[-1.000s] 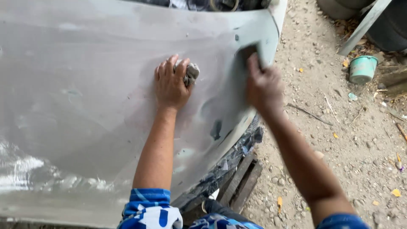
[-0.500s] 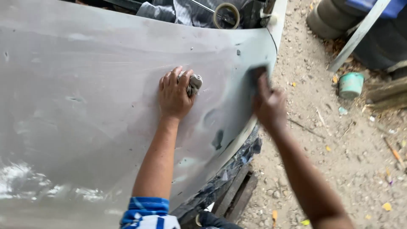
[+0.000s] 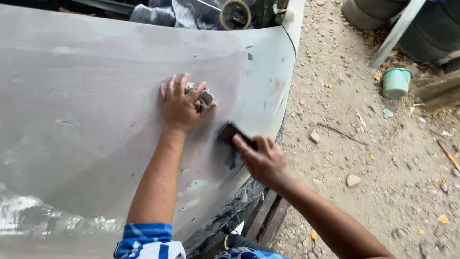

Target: The person sands the hood of a white car using a sanding block and a cloth. They repeatedly dip the sanding block into a bucket of water and scrub the surface, focusing on the area around the Toyota emblem.

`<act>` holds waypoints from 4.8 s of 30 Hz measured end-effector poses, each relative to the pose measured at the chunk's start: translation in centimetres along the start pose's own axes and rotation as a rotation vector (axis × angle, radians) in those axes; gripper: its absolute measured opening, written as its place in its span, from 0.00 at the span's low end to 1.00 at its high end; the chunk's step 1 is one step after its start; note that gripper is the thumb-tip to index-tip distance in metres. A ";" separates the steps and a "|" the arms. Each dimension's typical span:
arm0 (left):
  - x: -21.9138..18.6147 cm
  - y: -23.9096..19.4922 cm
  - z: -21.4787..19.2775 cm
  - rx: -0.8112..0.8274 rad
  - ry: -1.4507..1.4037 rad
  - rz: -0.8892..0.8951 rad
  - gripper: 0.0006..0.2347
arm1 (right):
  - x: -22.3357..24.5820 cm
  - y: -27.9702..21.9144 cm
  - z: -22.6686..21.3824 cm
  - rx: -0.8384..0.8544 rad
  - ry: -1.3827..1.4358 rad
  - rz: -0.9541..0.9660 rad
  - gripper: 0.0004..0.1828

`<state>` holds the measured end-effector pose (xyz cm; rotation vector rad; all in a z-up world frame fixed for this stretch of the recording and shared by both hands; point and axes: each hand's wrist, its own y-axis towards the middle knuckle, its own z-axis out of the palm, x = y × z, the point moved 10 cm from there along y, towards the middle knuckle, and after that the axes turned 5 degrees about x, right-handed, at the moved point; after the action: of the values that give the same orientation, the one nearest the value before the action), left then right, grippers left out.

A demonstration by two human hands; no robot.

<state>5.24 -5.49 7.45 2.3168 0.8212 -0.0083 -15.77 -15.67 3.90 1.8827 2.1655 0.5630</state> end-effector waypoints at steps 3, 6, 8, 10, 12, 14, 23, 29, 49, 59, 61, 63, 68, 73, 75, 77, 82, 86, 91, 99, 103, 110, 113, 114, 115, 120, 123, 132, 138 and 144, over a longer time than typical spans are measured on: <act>0.9 1.0 3.4 0.149 -0.025 -0.101 0.22 | -6.6 0.8 1.8 -0.021 -0.291 -0.086 0.30; 0.9 1.3 5.4 0.279 -0.030 -0.190 0.10 | -17.5 6.4 -4.4 0.278 -0.055 0.765 0.31; -0.4 2.9 3.4 0.301 -0.096 -0.220 0.09 | -15.7 6.3 -2.9 0.216 -0.154 0.640 0.32; -1.8 4.4 2.1 0.322 -0.163 -0.247 0.07 | -10.9 5.2 -0.9 0.149 -0.248 0.517 0.33; -4.6 6.5 1.2 0.271 -0.211 -0.168 0.04 | -1.8 3.4 3.3 0.223 -0.061 0.204 0.29; -6.6 8.3 1.2 0.332 -0.207 -0.156 0.05 | -0.3 4.6 2.5 0.207 -0.108 0.117 0.30; -8.2 9.1 -2.2 0.257 -0.133 -0.030 0.05 | -4.2 9.8 2.7 0.141 -0.269 0.354 0.21; -0.7 -0.6 -2.9 0.341 -0.062 0.012 0.16 | -5.5 11.4 2.1 0.460 -0.159 0.362 0.36; 7.1 -13.3 -8.8 -0.068 -0.268 -0.020 0.19 | 4.0 8.7 7.2 0.301 -0.653 0.328 0.38; 9.0 -14.5 -8.6 -0.112 -0.444 -0.064 0.21 | -1.7 6.3 9.3 0.293 -0.711 0.542 0.41; 9.6 -13.8 -8.3 -0.137 -0.492 -0.085 0.20 | 3.9 5.4 10.1 0.325 -0.971 0.394 0.43; 10.2 -14.7 -7.9 -0.153 -0.585 -0.125 0.21 | 12.0 4.3 10.4 0.509 -0.933 0.114 0.38; 10.0 -14.5 -8.1 -0.165 -0.556 -0.084 0.21 | 0.0 8.3 3.9 0.483 -0.662 0.562 0.35; 9.9 -14.4 -8.8 -0.190 -0.550 -0.063 0.20 | 8.4 5.1 7.6 0.216 -0.814 0.516 0.40; 10.3 -14.6 -9.0 -0.217 -0.621 -0.079 0.19 | 17.2 3.4 10.9 0.208 -0.198 0.265 0.37; 10.6 -14.6 -8.8 -0.231 -0.618 -0.076 0.19 | 12.7 4.9 9.7 0.209 -0.273 0.309 0.37; 10.9 -14.7 -9.2 -0.268 -0.682 -0.094 0.20 | 3.9 9.3 8.1 0.246 -0.630 0.503 0.38; 11.0 -14.9 -8.8 -0.239 -0.705 -0.111 0.20 | 13.3 9.4 7.5 0.176 -0.587 0.426 0.38; 11.3 -14.9 -9.0 -0.269 -0.698 -0.118 0.20 | 3.8 9.0 10.9 0.528 -1.287 0.078 0.41; 10.7 -15.2 -8.7 -0.243 -0.665 -0.059 0.21 | 13.8 6.6 11.1 0.481 -0.413 0.505 0.37; 11.5 -14.8 -8.5 -0.256 -0.720 -0.102 0.20 | 9.4 8.4 7.7 0.275 -0.722 0.172 0.36; 10.8 -14.6 -8.8 -0.211 -0.698 -0.093 0.20 | 4.6 5.1 7.8 0.375 -0.688 0.621 0.40; 10.5 -14.8 -9.0 -0.221 -0.706 -0.072 0.19 | 13.2 3.5 7.4 0.215 -0.446 0.369 0.37; 10.5 -14.6 -9.2 -0.234 -0.689 -0.053 0.19 | 16.4 3.8 5.5 0.020 -0.429 0.165 0.33; 10.5 -14.4 -9.1 -0.235 -0.692 -0.045 0.19 | 13.4 4.8 4.0 0.015 -0.434 0.169 0.33; 9.8 -14.5 -9.1 -0.212 -0.567 -0.015 0.19 | -3.4 4.9 2.9 0.216 -0.326 0.816 0.38; 9.9 -14.4 -9.0 -0.208 -0.574 -0.011 0.20 | 3.8 3.0 5.4 0.061 -0.354 0.597 0.37; 9.9 -14.5 -8.3 -0.164 -0.540 -0.051 0.21 | -8.0 1.9 2.2 0.048 -0.648 0.793 0.42; 9.9 -14.3 -9.5 -0.212 -0.574 0.009 0.18 | 18.9 2.6 2.7 -0.161 -0.311 0.213 0.37; 13.4 -18.0 -11.4 -0.035 -0.326 0.064 0.18 | -0.7 2.2 2.4 0.526 -0.340 0.940 0.37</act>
<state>3.55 19.14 2.68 2.2274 0.5768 -0.3315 -12.67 -15.73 2.62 2.9763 1.1785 -0.2466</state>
